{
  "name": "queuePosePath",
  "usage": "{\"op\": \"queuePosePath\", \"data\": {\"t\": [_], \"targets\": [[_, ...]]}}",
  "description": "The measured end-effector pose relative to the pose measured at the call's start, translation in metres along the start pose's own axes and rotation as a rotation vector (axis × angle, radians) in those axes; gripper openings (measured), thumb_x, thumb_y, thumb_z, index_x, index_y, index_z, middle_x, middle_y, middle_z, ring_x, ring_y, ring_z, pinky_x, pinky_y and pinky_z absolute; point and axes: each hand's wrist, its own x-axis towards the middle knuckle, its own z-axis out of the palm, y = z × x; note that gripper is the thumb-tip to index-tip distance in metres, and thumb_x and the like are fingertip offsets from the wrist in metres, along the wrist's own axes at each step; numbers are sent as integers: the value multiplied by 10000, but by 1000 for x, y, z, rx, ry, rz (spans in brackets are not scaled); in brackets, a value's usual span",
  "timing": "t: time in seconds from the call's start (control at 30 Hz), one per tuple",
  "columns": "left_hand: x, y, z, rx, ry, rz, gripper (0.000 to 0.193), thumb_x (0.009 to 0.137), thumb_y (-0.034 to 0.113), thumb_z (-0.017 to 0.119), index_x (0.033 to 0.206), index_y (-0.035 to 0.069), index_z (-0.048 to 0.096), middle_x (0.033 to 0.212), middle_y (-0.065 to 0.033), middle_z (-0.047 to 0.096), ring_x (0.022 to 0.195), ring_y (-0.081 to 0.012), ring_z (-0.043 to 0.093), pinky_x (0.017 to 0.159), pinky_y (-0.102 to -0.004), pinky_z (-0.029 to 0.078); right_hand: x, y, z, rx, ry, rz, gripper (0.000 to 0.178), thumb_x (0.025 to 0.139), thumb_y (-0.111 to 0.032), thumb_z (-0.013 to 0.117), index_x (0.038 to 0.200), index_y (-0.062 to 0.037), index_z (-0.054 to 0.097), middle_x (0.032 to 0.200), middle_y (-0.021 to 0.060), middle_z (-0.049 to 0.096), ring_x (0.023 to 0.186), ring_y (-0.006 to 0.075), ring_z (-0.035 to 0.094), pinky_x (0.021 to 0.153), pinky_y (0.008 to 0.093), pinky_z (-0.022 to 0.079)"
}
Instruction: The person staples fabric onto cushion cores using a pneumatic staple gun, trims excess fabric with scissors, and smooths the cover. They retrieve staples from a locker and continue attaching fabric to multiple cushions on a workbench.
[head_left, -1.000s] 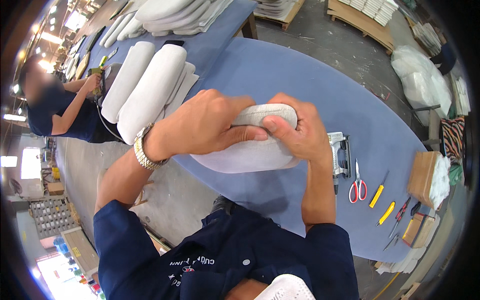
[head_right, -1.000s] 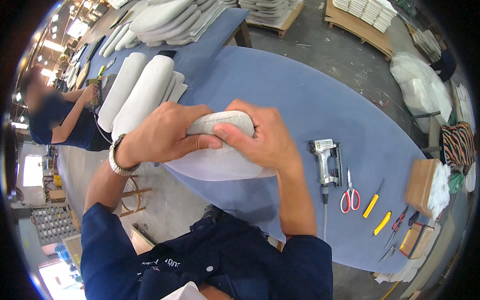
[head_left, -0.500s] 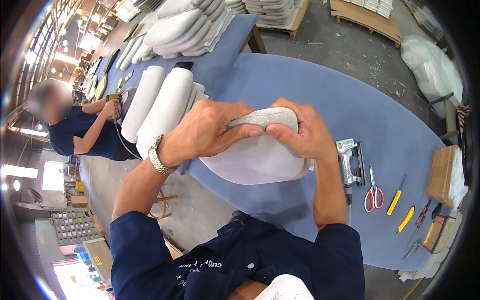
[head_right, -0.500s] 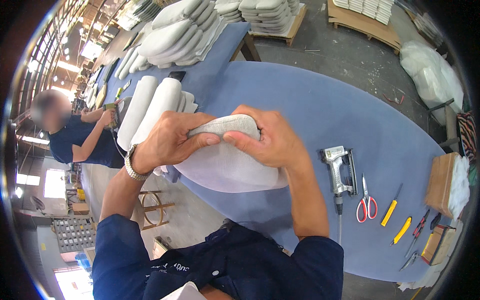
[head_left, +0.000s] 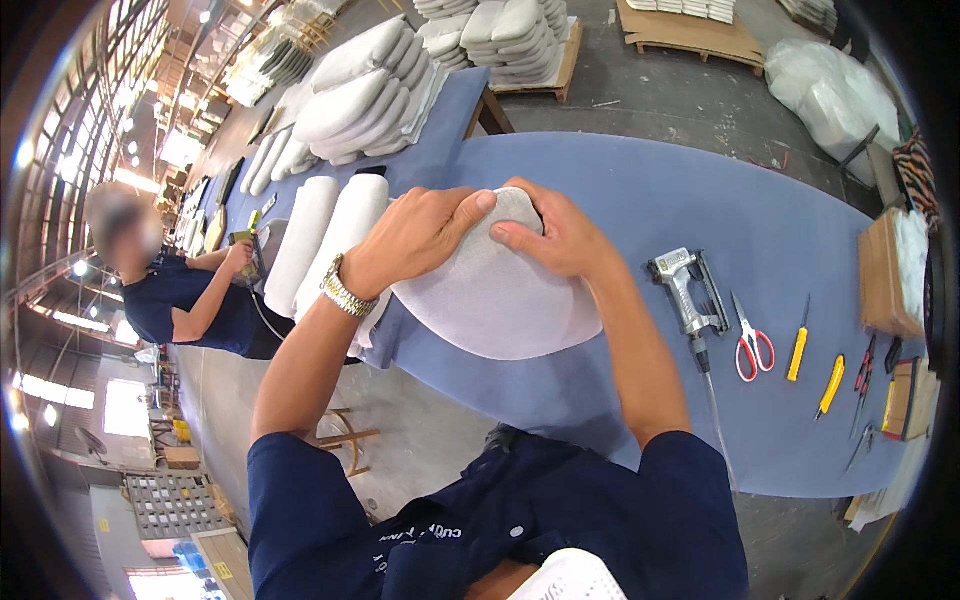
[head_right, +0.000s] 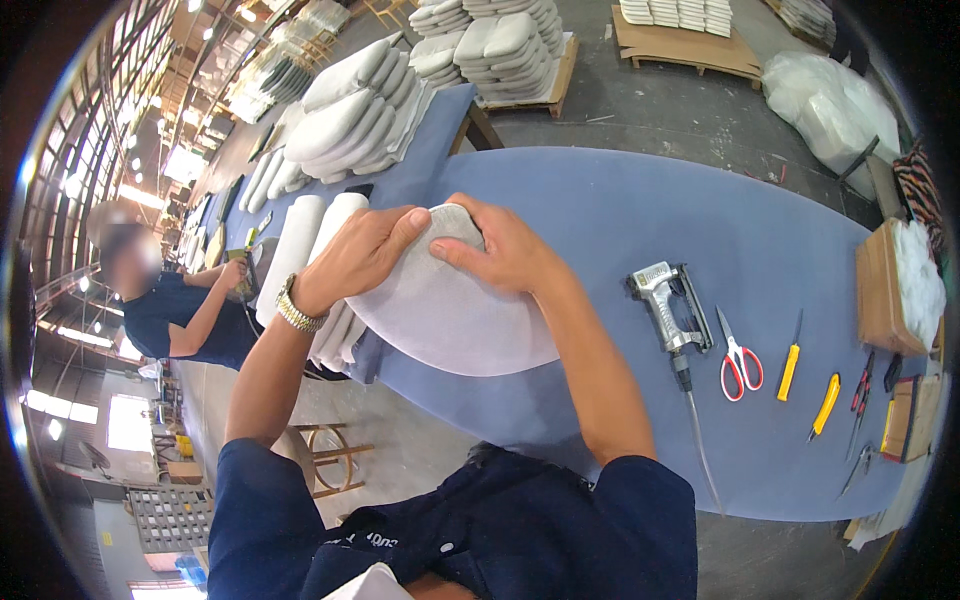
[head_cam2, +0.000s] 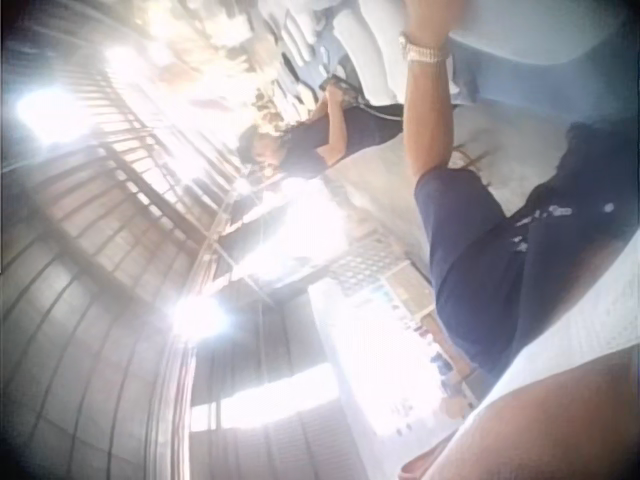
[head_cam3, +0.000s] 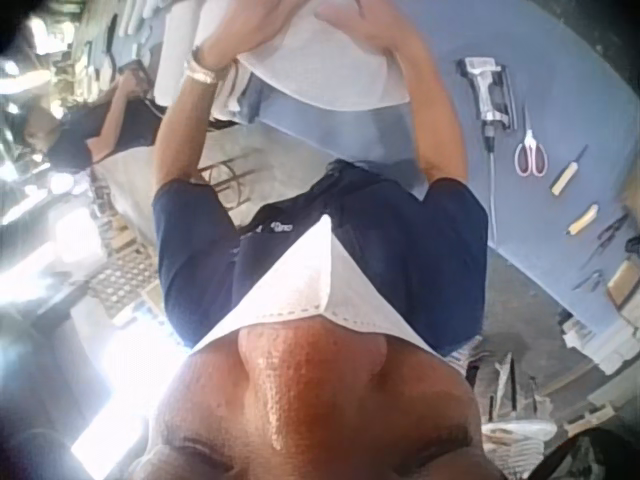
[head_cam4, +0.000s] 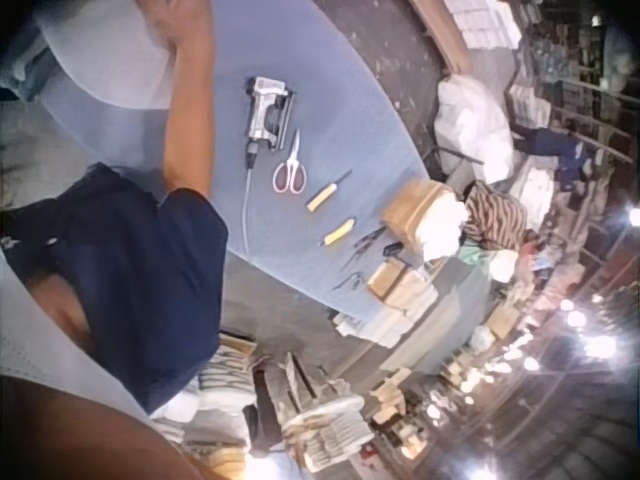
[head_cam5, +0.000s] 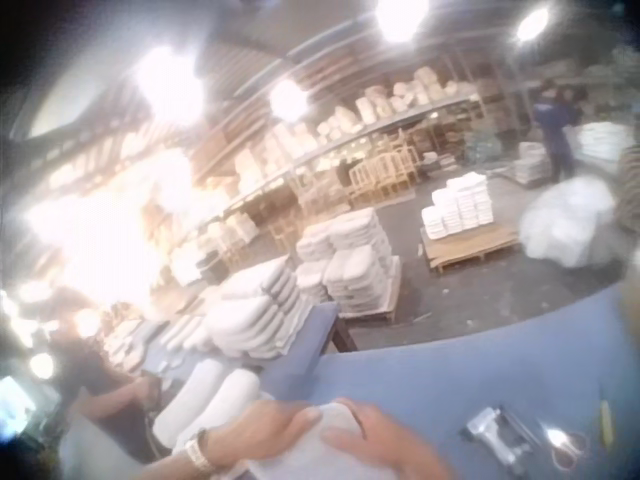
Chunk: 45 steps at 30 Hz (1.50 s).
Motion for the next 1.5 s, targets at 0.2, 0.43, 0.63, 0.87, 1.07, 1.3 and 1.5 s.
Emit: {"op": "queuePosePath", "data": {"t": [0.2, 0.43, 0.63, 0.87, 1.07, 1.3, 1.5], "targets": [[-25, 5, 20, 24, 217, 92, 508, 1039, 497, 542, 1034, 28, 737, 734, -234, 682, 694, -413, 686, 652, -477, 522, -21, 4, 10, 54, 63, -125, 561, 797, -328, 880, 1219, -37, 651, 1060, 94, 715, 976, 213, 666, 893, 348, 520], [-55, -28, 14, 11, 225, 26, 466, 960, 482, 686, 1029, 25, 740, 744, -196, 704, 667, -370, 694, 643, -420, 535, -28, 4, 46, 15, 98, -90, 800, 696, -387, 946, 1324, -24, 610, 1193, 144, 708, 1096, 268, 681, 967, 375, 523], [-76, -75, 13, -62, 249, 33, 530, 905, 529, 734, 1081, 29, 733, 823, -181, 732, 751, -367, 715, 698, -411, 548, -20, -2, 88, -133, 107, -113, 779, 734, -248, 936, 1380, -15, 566, 1224, 111, 688, 1135, 202, 652, 991, 356, 521], [-76, -113, 27, -115, 481, 258, 610, 991, 502, 623, 1411, 62, 581, 1302, -193, 673, 1199, -346, 637, 1044, -447, 469, -20, -6, 122, -268, 264, -89, 732, 770, -198, 910, 1385, -16, 558, 1212, 151, 705, 1117, 218, 678, 977, 348, 530], [-87, -154, 170, -555, 972, -83, 673, 1076, 313, 500, 1589, -41, 246, 1615, -297, 306, 1498, -425, 307, 1229, -467, 253, -21, -9, 146, -560, 473, -108, 700, 777, -274, 891, 1350, -18, 580, 1244, 180, 700, 1156, 307, 683, 967, 392, 532], [-138, -71, 286, -1001, 625, -24, 745, 1057, 343, 533, 1597, -56, 209, 1654, -299, 222, 1564, -407, 173, 1254, -459, 216, -79, 10, 154, -675, 583, 134, 456, 994, -362, 661, 1269, 0, 632, 1036, 211, 746, 981, 409, 723, 832, 427, 549], [-147, -28, 268, -636, 593, -138, 1049, 859, 221, 728, 1628, 5, 47, 1661, -293, 199, 1529, -427, 247, 1200, -453, 333, -80, 15, 148, -790, 743, 193, 428, 1084, -349, 485, 1092, 31, 681, 881, 296, 693, 867, 460, 710, 737, 478, 518]]}}
